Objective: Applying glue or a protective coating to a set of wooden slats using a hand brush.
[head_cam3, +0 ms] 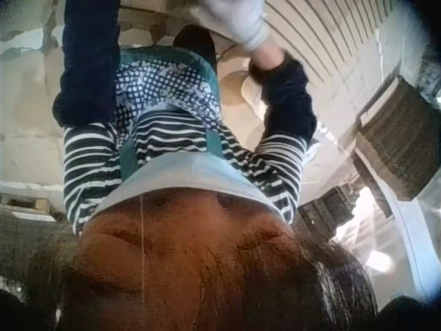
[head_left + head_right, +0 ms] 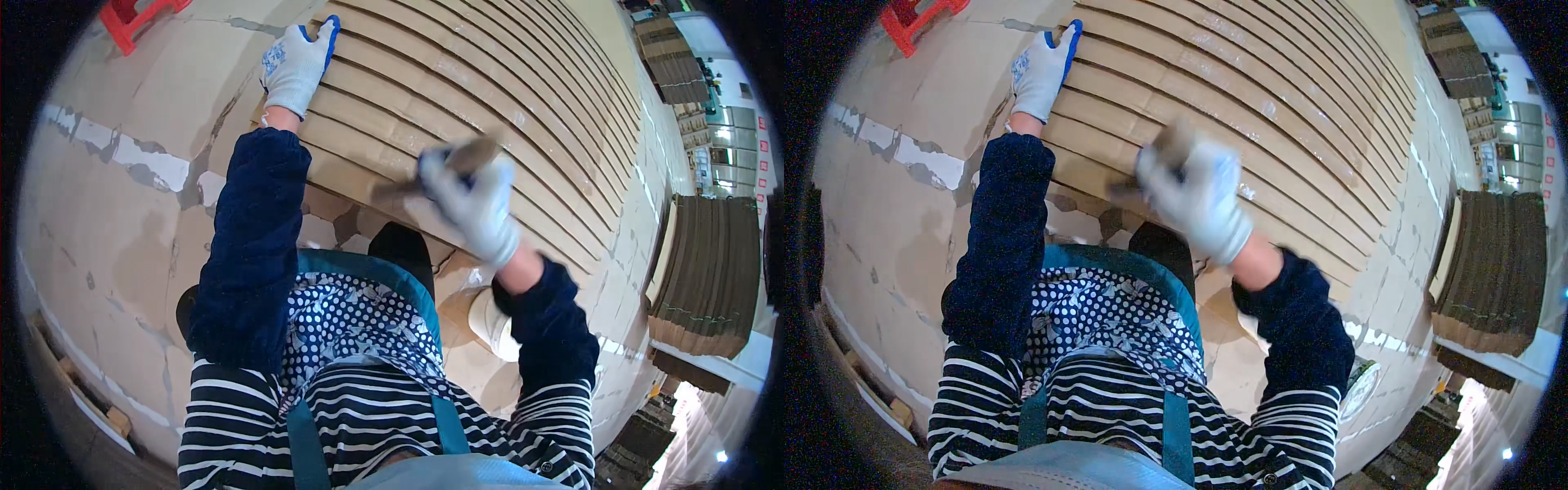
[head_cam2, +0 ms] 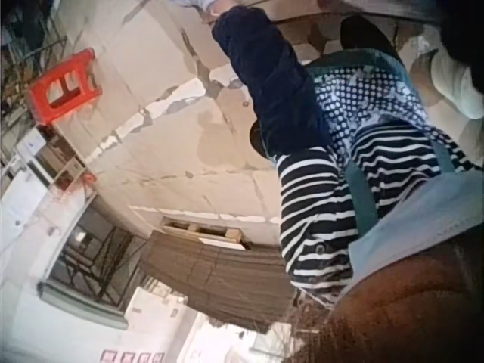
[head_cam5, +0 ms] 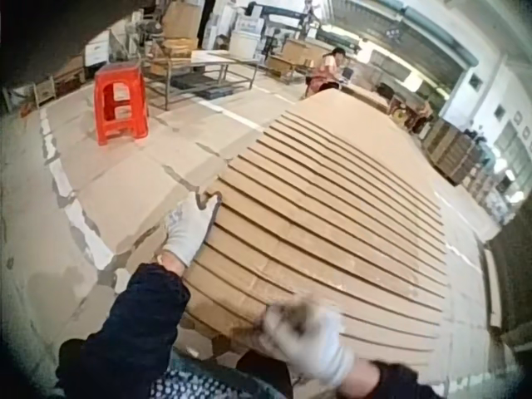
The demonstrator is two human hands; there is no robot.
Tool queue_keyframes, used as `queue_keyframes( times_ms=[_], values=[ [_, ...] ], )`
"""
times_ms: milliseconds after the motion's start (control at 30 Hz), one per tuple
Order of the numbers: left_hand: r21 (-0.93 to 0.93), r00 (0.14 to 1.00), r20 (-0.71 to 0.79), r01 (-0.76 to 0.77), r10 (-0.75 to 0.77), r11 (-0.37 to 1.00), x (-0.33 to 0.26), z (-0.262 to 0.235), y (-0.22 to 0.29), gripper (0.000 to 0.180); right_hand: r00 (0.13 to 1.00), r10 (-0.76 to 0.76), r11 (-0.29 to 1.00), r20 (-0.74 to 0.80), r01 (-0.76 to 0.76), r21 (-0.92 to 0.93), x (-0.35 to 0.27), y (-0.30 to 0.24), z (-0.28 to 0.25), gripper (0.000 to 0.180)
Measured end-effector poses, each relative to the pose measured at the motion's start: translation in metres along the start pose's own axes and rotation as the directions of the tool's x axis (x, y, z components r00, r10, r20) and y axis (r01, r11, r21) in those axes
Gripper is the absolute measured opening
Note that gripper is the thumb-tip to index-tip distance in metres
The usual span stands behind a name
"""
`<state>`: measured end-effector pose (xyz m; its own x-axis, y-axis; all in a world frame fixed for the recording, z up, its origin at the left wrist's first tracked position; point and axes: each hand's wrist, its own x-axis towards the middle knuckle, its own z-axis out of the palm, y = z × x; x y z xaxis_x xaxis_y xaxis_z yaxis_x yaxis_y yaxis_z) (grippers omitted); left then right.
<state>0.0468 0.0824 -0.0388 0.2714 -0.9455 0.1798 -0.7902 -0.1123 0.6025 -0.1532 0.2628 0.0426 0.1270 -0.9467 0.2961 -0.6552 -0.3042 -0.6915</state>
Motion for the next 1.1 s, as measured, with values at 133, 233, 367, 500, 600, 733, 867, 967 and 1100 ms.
queue_keyframes(
  times_ms=[133,233,367,500,600,733,867,967,1100],
  values=[
    [-0.025,0.999,0.012,-0.050,0.051,0.998,-0.004,-0.002,0.008,0.065,0.882,-0.303,0.815,-0.361,0.043,-0.578,0.093,0.046,-0.034,0.019],
    [-0.014,0.996,0.008,-0.094,0.094,0.996,-0.001,-0.002,0.013,0.066,0.813,-0.574,0.696,-0.094,0.425,-0.579,0.062,0.057,-0.004,0.014],
    [0.037,0.998,0.007,-0.064,0.064,0.997,0.000,0.002,0.004,0.066,0.956,-0.291,0.943,0.042,0.294,-0.155,-0.042,-0.003,0.021,0.022],
    [-0.009,0.999,-0.014,-0.038,0.038,0.999,0.006,0.005,-0.005,0.064,0.994,-0.054,0.972,0.090,0.073,-0.224,-0.031,0.024,-0.033,0.017],
    [0.009,0.999,0.004,-0.043,0.043,0.999,0.010,0.009,0.001,0.064,0.837,-0.135,0.961,-0.530,-0.019,-0.276,0.050,0.086,-0.101,0.031],
    [0.037,0.998,0.031,-0.050,0.049,0.998,0.010,0.011,0.009,0.066,0.804,0.072,0.936,-0.590,-0.258,-0.237,0.041,0.132,-0.112,0.029],
    [0.082,0.999,0.005,-0.032,0.032,0.996,0.007,0.005,0.002,0.066,0.958,-0.077,0.971,-0.276,0.009,-0.239,-0.056,0.062,-0.054,0.012],
    [0.058,0.998,-0.024,-0.062,0.063,0.996,0.006,0.006,0.001,0.064,0.968,0.193,0.981,-0.160,-0.191,0.031,-0.066,0.066,-0.071,0.014],
    [0.048,0.995,-0.074,-0.067,0.070,0.997,0.006,0.000,-0.011,0.060,0.861,0.242,0.970,-0.447,-0.207,0.126,0.031,0.117,-0.134,0.015]
  ],
)
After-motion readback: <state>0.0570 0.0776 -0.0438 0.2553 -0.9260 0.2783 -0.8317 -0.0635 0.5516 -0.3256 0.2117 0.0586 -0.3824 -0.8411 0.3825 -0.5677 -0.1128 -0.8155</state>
